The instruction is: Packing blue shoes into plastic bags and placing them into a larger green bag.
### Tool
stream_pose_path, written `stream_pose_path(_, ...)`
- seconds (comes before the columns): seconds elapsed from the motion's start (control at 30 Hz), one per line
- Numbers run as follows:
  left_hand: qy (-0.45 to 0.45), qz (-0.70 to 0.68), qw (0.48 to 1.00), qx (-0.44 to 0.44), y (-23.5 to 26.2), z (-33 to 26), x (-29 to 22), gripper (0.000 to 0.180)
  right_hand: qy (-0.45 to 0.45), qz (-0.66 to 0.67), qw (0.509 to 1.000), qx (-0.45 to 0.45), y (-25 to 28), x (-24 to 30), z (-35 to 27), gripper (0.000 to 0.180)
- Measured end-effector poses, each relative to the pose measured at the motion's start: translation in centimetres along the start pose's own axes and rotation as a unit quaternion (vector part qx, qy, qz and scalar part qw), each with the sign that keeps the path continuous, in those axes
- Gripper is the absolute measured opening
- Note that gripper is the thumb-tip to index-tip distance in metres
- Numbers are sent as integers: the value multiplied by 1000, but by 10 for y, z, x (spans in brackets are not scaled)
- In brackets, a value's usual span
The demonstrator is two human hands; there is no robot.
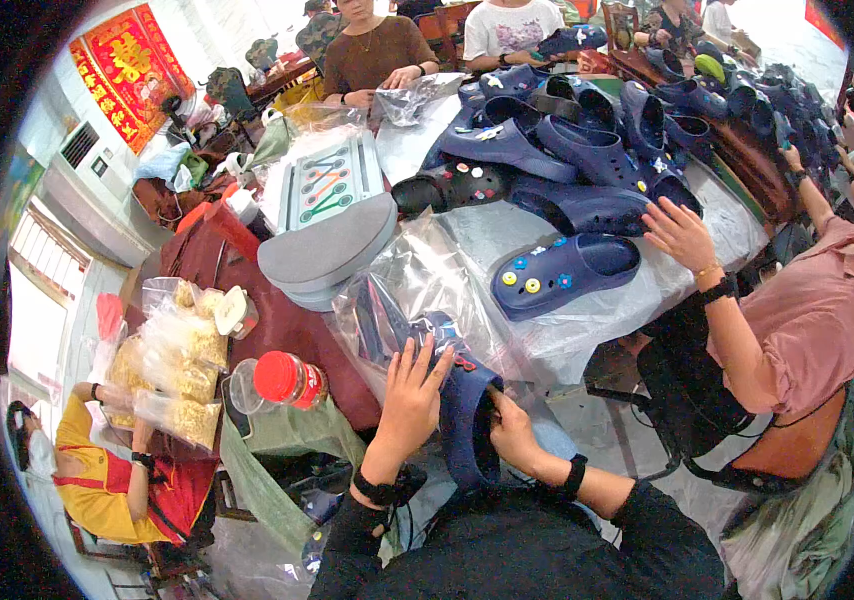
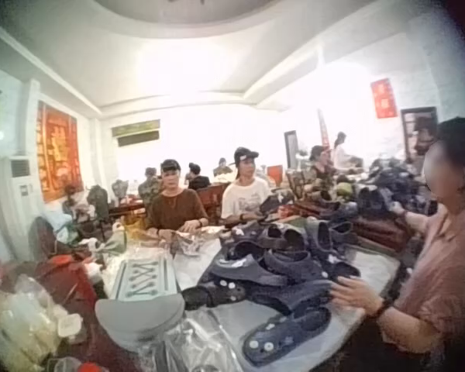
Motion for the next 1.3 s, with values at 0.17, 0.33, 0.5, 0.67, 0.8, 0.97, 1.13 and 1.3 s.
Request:
stream_pose_path(0.17,-38,56,998,-9,-6,17,2,49,31,-7,999,0,-8,-11,-3,48)
stream_pose_path(0.33,-27,16,999,45,-3,23,0,53,6,-38,999,30,-9,-5,5,51)
stream_pose_path(0.5,-42,87,995,0,5,24,9,52,10,0,1000,26,-11,-18,6,50)
stream_pose_path(0.67,-67,45,996,-34,2,26,12,50,27,5,999,19,-16,-8,4,49)
stream_pose_path(0.8,-73,-4,996,-44,-3,30,10,47,16,-22,999,29,-19,-1,7,53)
stream_pose_path(0.97,-83,-35,996,-5,-5,25,4,43,72,3,997,-15,-23,11,18,59)
stream_pose_path(1.13,-57,-16,998,-17,-11,20,-1,42,97,11,995,-34,-37,6,28,68)
stream_pose_path(1.3,-17,-23,1000,2,-11,16,1,43,82,-28,996,-28,-41,-2,32,69)
Point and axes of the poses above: each hand's wrist, its own z-axis towards the middle knuckle, its own y-axis out of the back of the hand, x = y × z, the point moved 2 cm from there along z, towards the middle knuckle, and after that the axes turned 8 degrees about -z, right-handed, at the moved point
